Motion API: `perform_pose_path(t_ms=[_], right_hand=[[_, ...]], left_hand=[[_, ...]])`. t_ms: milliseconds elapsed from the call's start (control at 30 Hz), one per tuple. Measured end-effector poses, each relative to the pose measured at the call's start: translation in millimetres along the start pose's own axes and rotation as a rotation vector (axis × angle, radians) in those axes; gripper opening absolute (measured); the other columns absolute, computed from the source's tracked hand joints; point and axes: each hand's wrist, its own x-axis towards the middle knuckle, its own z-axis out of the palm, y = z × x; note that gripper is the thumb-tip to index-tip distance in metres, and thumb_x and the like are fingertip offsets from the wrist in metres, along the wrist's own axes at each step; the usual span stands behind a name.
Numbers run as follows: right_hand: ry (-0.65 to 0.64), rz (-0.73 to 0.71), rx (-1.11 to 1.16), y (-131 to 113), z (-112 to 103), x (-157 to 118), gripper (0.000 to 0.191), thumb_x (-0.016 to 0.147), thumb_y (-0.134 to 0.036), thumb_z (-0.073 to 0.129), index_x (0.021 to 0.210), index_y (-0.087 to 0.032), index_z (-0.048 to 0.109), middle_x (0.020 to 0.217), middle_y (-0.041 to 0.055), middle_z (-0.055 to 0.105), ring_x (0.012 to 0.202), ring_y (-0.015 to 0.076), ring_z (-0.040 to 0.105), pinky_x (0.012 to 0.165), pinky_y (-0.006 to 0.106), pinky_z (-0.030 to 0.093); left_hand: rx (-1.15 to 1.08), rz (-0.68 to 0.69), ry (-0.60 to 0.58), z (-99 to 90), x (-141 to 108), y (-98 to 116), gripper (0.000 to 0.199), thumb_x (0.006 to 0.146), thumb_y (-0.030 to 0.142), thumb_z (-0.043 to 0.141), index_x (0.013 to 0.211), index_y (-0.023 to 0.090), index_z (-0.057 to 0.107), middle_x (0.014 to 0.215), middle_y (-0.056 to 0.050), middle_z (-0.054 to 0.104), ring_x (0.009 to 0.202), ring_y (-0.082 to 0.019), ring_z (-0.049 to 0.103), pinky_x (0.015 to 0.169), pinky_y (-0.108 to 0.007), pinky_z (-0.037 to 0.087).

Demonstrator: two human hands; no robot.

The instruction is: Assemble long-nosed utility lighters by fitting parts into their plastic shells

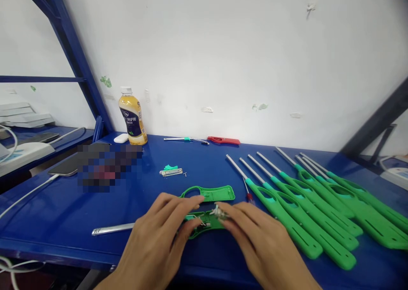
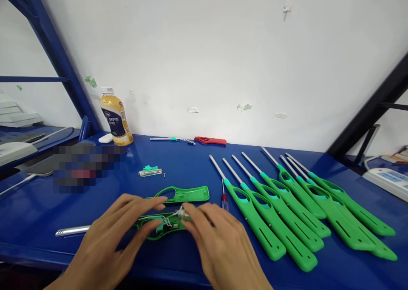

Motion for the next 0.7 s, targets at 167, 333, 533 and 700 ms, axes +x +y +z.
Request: perform_pose_path(t_ms=[167,333,533,700], right_hand=[[-0.048,0.109,0.062,6,4,6,0.027,0.118,-0.029,0.045,0.124,-0.023,0.072,0.105,0.0051,0.08,0.089,0.0222,0.079,0.079,0.035,0.066],[-0.126,0.077,0.035,6,8,1,0.03,0.118,-0.027,0.044,0.126,-0.021,0.073,0.109,0.0067,0.081,0.093,0.0251,0.078,0.089,0.042,0.067],[-0.144,0.037,0.001,5,9,-1,0.032,0.117,-0.023,0.045,0.128,-0.018,0.074,0.113,0.0071,0.082,0.095,0.0269,0.078,0.094,0.048,0.067],[-0.138,0.035,0.005,4,8,-1,0.031,0.117,-0.024,0.048,0.132,-0.017,0.073,0.115,0.0069,0.083,0.096,0.0277,0.078,0.091,0.048,0.068]], left_hand=[[0.004,-0.045,-0.088,-1.9,16,-7,0.022,0.108,0.011,0.059,0.111,0.024,0.077,0.1,-0.003,0.075,0.089,-0.023,0.062,0.073,-0.033,0.056],[-0.001,-0.157,-0.303,4.5,26,-5,0.016,0.102,0.014,0.069,0.099,0.022,0.082,0.094,-0.004,0.074,0.087,-0.026,0.062,0.07,-0.037,0.053],[0.017,-0.209,-0.371,8.1,30,-6,0.019,0.1,0.009,0.068,0.092,0.021,0.079,0.092,-0.003,0.075,0.086,-0.026,0.062,0.072,-0.038,0.051],[0.003,-0.203,-0.358,7.9,25,-7,0.021,0.103,0.01,0.06,0.09,0.021,0.073,0.092,-0.003,0.074,0.085,-0.025,0.063,0.074,-0.037,0.05]])
